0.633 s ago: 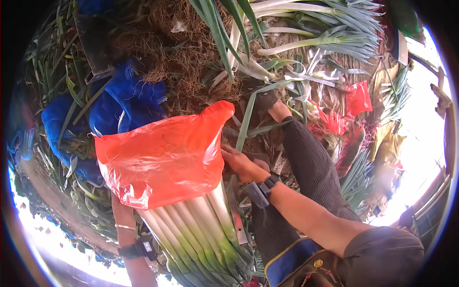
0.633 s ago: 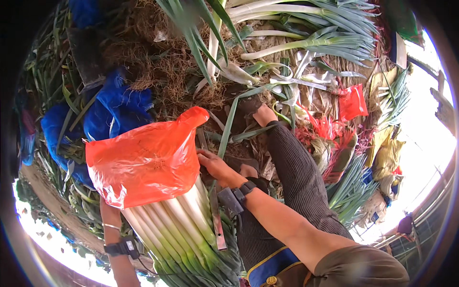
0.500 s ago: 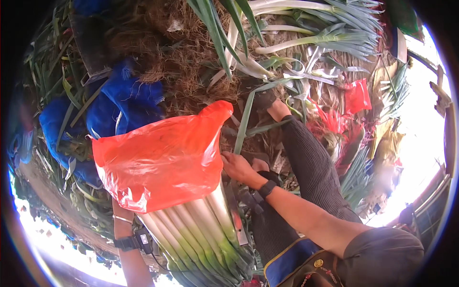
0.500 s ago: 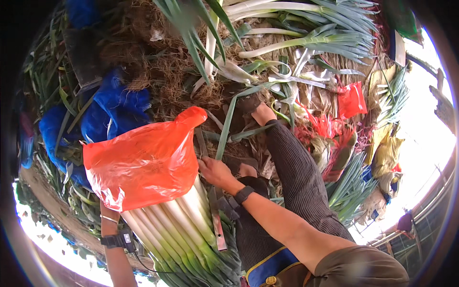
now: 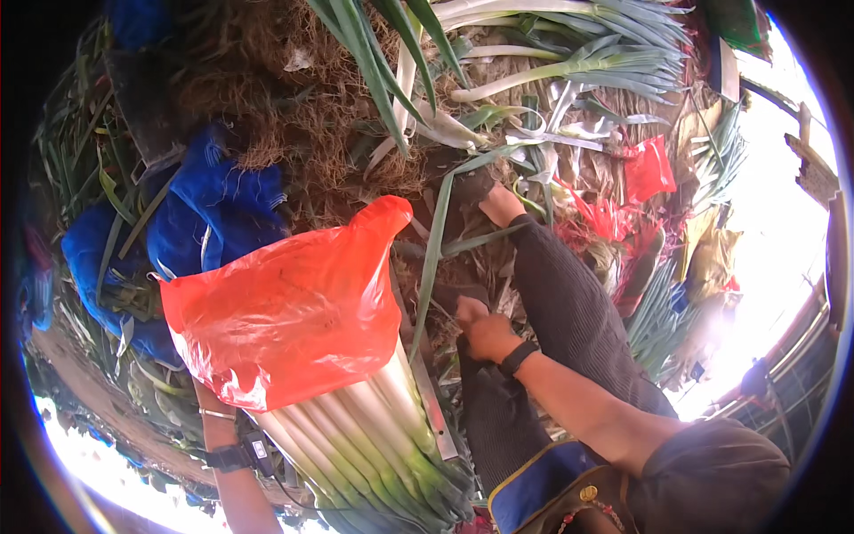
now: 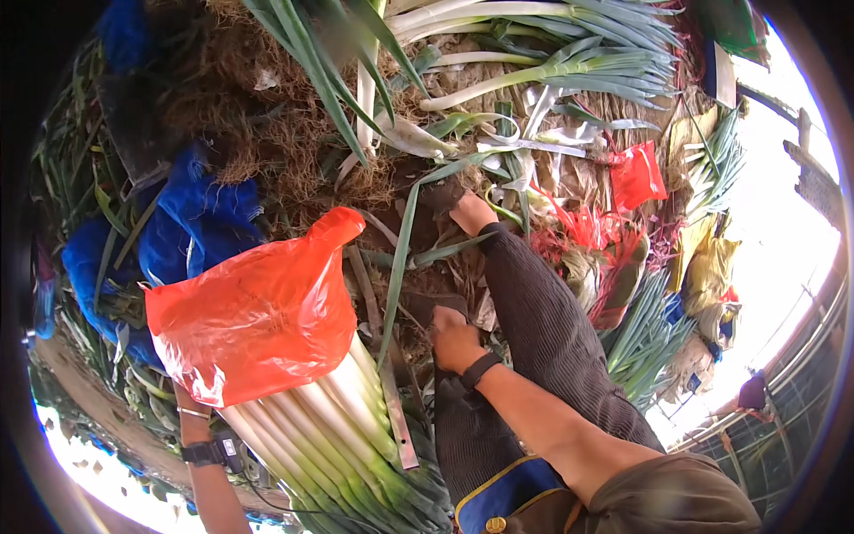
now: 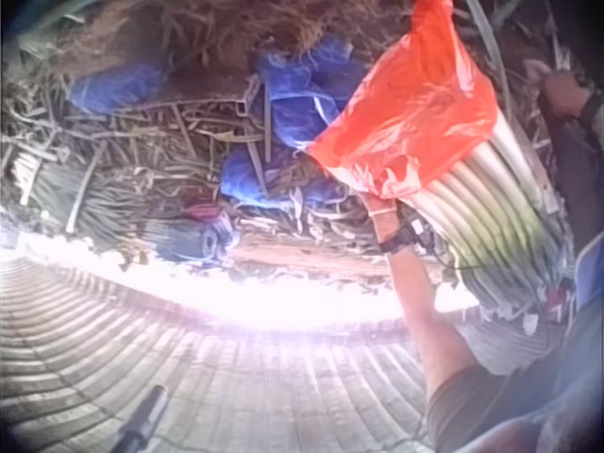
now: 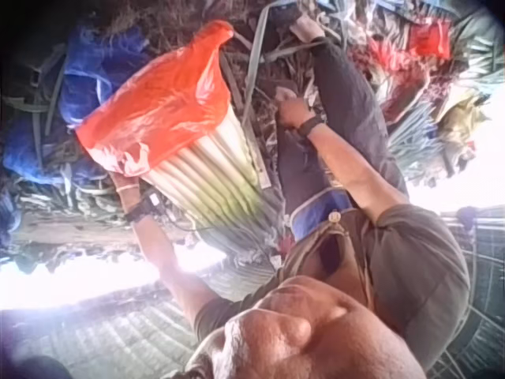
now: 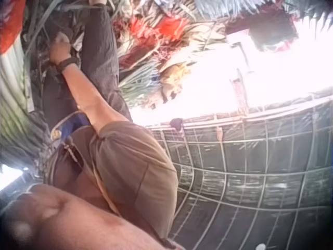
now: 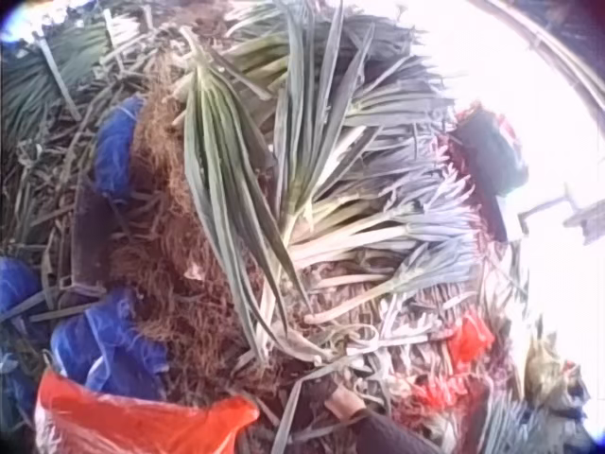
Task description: The person is preparing and packing bunches of leeks by trimming roots with a knife and placing them into red plastic and blue mesh bags.
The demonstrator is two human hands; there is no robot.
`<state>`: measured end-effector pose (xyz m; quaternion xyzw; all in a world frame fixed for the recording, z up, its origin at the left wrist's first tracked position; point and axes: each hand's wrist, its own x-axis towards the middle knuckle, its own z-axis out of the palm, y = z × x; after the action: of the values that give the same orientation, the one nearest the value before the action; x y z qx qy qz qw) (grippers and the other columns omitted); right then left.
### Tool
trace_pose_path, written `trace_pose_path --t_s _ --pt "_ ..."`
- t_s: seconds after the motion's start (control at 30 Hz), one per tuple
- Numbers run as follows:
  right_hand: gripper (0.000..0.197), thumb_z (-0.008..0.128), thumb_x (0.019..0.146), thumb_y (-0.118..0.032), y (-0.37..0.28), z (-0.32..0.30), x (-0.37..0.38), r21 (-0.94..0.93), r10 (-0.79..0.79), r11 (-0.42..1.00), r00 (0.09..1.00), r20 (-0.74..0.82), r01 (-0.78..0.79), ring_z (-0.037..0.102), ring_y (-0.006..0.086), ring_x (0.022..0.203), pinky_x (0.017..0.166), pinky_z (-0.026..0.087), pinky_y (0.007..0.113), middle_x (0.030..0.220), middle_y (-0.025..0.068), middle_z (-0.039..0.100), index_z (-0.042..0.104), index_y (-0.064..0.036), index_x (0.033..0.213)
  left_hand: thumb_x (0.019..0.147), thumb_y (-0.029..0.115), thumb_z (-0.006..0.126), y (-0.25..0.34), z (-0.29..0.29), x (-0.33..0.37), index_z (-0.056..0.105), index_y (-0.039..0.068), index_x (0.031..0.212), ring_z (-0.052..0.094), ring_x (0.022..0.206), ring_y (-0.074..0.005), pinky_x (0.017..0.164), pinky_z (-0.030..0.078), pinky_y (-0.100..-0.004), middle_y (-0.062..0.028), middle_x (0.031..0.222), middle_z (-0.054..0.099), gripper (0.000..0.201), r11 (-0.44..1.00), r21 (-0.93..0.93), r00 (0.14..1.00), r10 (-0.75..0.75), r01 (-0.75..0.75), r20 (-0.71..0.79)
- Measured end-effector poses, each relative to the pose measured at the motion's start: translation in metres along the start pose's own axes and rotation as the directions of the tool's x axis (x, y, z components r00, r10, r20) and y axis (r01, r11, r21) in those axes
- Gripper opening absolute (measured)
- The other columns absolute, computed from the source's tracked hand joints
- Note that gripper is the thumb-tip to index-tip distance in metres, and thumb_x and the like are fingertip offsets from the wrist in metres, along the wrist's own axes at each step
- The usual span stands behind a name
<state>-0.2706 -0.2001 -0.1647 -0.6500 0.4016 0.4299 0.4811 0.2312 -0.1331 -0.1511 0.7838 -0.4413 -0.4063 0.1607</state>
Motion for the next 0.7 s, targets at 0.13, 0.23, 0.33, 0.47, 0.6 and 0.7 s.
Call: trace_pose_path --t_s 0.13,0.23,0.33,0.47,0.6,0.7 --pt "0.063 0.064 0.07 -0.021 -0.051 -0.069 0.006 0.151 -0.087 0.973 0.88 -0.466 0.176 0.066 0.0326 0.079 0.062 0.051 0.045 0.086 0.0155 0.067 0.043 -0.0094 0.129 0.064 0.006 0.069 -0.009 -0.011 -0.017 0.049 0.003 0.112 0.058 0.081 -0.0192 0.059 0.053 -0.0344 -0.0113 0.1 0.057 0.052 0.754 -0.564 0.919 -0.393 0.335 0.02" --pt "0.043 0.06 0.072 -0.017 -0.078 -0.065 0.034 0.27 -0.1 0.946 0.953 -0.288 0.18 0.066 0.0335 0.072 0.059 0.051 0.045 0.076 0.0154 0.066 0.054 -0.0081 0.114 0.069 0.006 0.067 -0.021 -0.006 -0.014 0.047 0.003 0.114 0.058 0.078 -0.0206 0.058 0.053 -0.035 -0.0101 0.096 0.057 0.05 0.547 -0.738 0.86 -0.503 0.394 0.086" --pt "0.026 0.056 0.074 -0.013 -0.075 -0.059 0.049 0.107 -0.273 0.94 0.902 -0.335 0.325 0.065 0.0342 0.066 0.057 0.051 0.045 0.071 0.0157 0.065 0.061 -0.0064 0.098 0.088 0.017 0.052 -0.024 -0.013 -0.012 0.048 0.007 0.11 0.056 0.077 -0.0222 0.062 0.054 -0.0418 -0.0057 0.088 0.052 0.025 0.372 -0.825 0.801 -0.579 0.425 0.152" --pt "0.015 0.059 0.073 -0.016 -0.06 -0.027 0.017 0.028 -0.347 0.931 0.908 -0.235 0.363 0.066 0.0312 0.067 0.055 0.05 0.041 0.073 0.0127 0.067 0.065 -0.0085 0.085 0.096 0.019 0.041 -0.031 -0.023 -0.02 0.045 0.001 0.128 0.06 0.103 -0.0245 0.086 0.054 -0.0387 -0.0138 0.12 0.056 0.037 0.353 -0.801 0.816 -0.514 0.484 0.266" --pt "0.013 0.063 0.07 -0.019 -0.021 0.051 -0.05 -0.183 -0.496 0.818 0.83 0.256 0.545 0.065 0.0249 0.072 0.056 0.048 0.041 0.068 0.0033 0.063 0.066 -0.0086 0.075 0.095 0.015 0.04 -0.033 -0.026 -0.026 0.045 0.0 0.128 0.059 0.105 -0.0242 0.089 0.053 -0.0382 -0.0133 0.121 0.056 0.037 0.625 -0.657 0.898 -0.388 0.421 0.206" --pt "0.032 0.068 0.067 -0.027 -0.005 0.019 -0.028 -0.309 -0.477 0.804 0.861 0.177 0.509 0.065 0.0252 0.081 0.058 0.048 0.041 0.084 0.008 0.065 0.068 -0.01 0.095 0.094 0.011 0.042 -0.012 -0.015 -0.02 0.044 -0.001 0.129 0.058 0.108 -0.0233 0.09 0.052 -0.0378 -0.0126 0.123 0.056 0.037 0.742 -0.543 0.917 -0.359 0.393 0.173"
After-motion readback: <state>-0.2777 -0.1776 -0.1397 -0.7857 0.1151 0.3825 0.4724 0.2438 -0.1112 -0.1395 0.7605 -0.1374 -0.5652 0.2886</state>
